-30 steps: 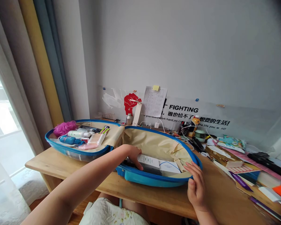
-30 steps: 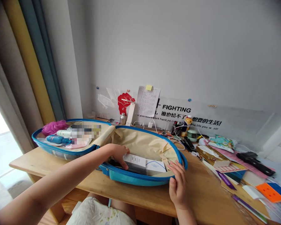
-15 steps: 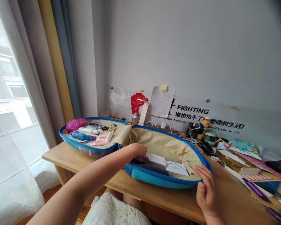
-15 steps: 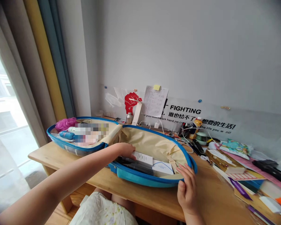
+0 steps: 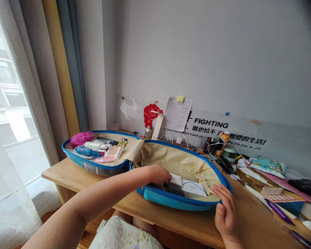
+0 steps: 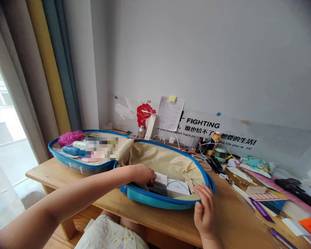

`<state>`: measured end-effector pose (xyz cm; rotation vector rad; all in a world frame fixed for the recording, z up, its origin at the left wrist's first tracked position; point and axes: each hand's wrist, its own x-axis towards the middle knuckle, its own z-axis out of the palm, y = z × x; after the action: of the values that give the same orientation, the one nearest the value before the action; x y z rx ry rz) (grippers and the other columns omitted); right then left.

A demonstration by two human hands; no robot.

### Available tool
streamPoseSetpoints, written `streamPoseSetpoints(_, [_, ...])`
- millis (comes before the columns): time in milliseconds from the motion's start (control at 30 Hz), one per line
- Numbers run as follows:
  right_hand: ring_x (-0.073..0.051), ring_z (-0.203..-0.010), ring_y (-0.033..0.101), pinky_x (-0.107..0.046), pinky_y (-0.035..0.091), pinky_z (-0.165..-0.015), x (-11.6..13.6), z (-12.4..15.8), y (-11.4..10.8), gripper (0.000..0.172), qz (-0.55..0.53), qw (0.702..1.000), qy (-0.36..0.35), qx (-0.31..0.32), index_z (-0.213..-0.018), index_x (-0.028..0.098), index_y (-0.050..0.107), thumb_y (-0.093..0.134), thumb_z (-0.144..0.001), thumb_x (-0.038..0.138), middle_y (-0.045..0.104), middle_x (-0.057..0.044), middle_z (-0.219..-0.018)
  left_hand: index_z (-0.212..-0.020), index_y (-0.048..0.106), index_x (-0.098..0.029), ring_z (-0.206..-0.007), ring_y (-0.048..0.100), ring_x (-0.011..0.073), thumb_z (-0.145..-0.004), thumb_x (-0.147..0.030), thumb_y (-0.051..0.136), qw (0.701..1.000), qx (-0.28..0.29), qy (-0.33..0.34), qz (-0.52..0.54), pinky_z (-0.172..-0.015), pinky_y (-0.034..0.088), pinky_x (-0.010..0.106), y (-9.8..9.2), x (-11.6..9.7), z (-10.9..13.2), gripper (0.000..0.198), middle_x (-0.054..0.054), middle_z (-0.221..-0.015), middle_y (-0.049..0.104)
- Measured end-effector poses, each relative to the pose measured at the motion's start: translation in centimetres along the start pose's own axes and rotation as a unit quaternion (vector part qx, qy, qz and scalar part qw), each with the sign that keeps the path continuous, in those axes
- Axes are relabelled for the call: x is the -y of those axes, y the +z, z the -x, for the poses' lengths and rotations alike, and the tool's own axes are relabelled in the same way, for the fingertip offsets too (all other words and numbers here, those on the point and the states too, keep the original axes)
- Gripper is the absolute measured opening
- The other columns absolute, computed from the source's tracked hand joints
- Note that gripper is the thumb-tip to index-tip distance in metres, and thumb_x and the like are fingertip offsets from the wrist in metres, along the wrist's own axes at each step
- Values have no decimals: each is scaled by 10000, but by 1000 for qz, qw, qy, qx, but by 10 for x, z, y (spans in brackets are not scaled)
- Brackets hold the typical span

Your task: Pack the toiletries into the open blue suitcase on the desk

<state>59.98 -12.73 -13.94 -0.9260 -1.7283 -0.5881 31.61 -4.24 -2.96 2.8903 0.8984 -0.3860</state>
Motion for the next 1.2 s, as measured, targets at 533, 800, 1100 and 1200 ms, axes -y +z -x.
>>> streamPoseSetpoints(533, [-311,-1192,570,-533,464,-961,-1,-2,1,381,-1,1000,-6,-8,-1177,195,602,318,-1002,380,653,-134,-1107,-1124,640,-265,-930,678,201,-803,-495,689,984,-126,14,124,-811,511,290,-10,11,12,398,21,-1133,704])
streamPoseSetpoints(800, [-313,-1188,576,-529,465,-965,-4,-1,1,374,-1,1000,-10,-10,-1146,195,612,330,-1000,394,658,-132,-1104,-1160,611,-212,-999,632,174,-967,-302,394,878,-402,-204,159,-888,490,262,-22,101,69,304,57,-1181,644])
streamPoseSetpoints(1100, [-309,-1213,559,-520,457,-972,-3,-1,2,356,-13,1000,-9,-11,-1159,197,601,332,-1001,369,653,-128,-1115,-1198,602,-170,-1190,562,317,-712,-137,559,850,-169,-495,65,-977,426,362,23,208,192,490,151,-1294,598])
streamPoseSetpoints(1200, [-311,-1216,555,-525,456,-969,-2,-1,2,360,-9,1000,-9,-9,-1168,198,596,326,-1001,369,652,-130,-1112,-1156,613,-178,-1103,600,275,-666,-139,607,850,-142,-501,75,-930,440,301,35,215,207,492,107,-1207,637])
